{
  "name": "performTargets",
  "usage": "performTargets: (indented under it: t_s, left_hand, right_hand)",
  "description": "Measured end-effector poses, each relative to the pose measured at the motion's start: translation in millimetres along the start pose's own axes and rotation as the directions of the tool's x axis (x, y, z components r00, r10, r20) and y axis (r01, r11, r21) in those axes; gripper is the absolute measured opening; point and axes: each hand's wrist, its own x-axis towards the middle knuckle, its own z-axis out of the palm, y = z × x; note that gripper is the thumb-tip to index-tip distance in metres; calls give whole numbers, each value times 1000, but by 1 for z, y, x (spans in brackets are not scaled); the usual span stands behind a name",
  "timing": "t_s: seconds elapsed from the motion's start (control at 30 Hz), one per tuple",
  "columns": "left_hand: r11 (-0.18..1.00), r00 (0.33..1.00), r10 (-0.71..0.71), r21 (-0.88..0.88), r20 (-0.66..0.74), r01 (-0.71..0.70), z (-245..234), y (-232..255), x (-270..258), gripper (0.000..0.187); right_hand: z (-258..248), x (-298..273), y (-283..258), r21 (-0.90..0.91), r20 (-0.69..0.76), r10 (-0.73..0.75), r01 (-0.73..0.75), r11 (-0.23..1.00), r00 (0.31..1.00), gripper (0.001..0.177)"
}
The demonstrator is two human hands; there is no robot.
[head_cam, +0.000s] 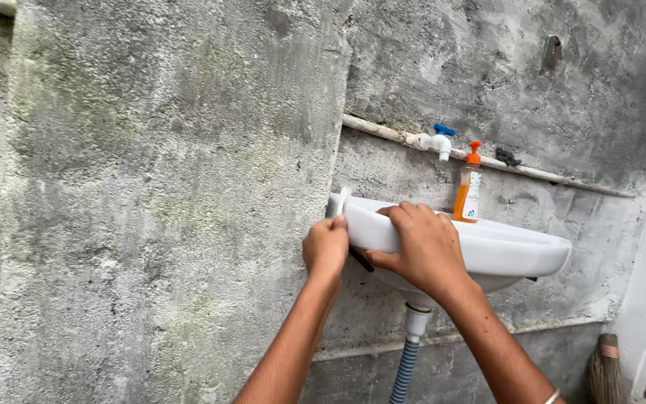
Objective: The person cleans an outdoor sink by scrubbing the ceramic basin, the faucet area, and the underside edges using a toothbrush.
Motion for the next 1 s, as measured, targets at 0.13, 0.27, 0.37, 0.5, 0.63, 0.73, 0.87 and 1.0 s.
performTargets:
  t_s: [0.13,0.27,0.37,0.5,0.63,0.73,0.87,1.0]
  left_hand:
    - [996,1000,-7,84,-12,8,-1,-9,-3,43]
    - [999,999,-30,17,-42,31,-5,-14,-13,38]
    - [999,998,37,-2,-41,-37,-5,-5,-21,36]
    - [991,991,-130,-11,-37,130,-11,-26,-42,33]
    - [975,980,-197,-99,3,196,0,-26,-38,32]
    - [997,996,53,-56,-74,-57,10,-27,-35,36]
    - [988,989,-151,-22,0,151,-7,-52,-43,40]
    - [994,998,-41,-104,38,45,-2,-36,-57,43]
  right_hand:
    - [4,-2,1,8,-40,-21,22,1000,999,68]
    - [3,-1,1,25,-56,-32,34,999,998,69]
    - [3,-3,-2,27,-44,-11,13,1000,999,69]
    - [1,-3,-5,18,-23,22,-22,1000,999,71]
    - [2,-2,-4,23,-25,13,-12,1000,1000,73]
    - [4,-4,-3,36,-29,21,-20,999,999,73]
    - [3,-3,-4,17,-54,1,0,1000,999,72]
    - [4,-2,-4,22,-51,8,-7,1000,999,72]
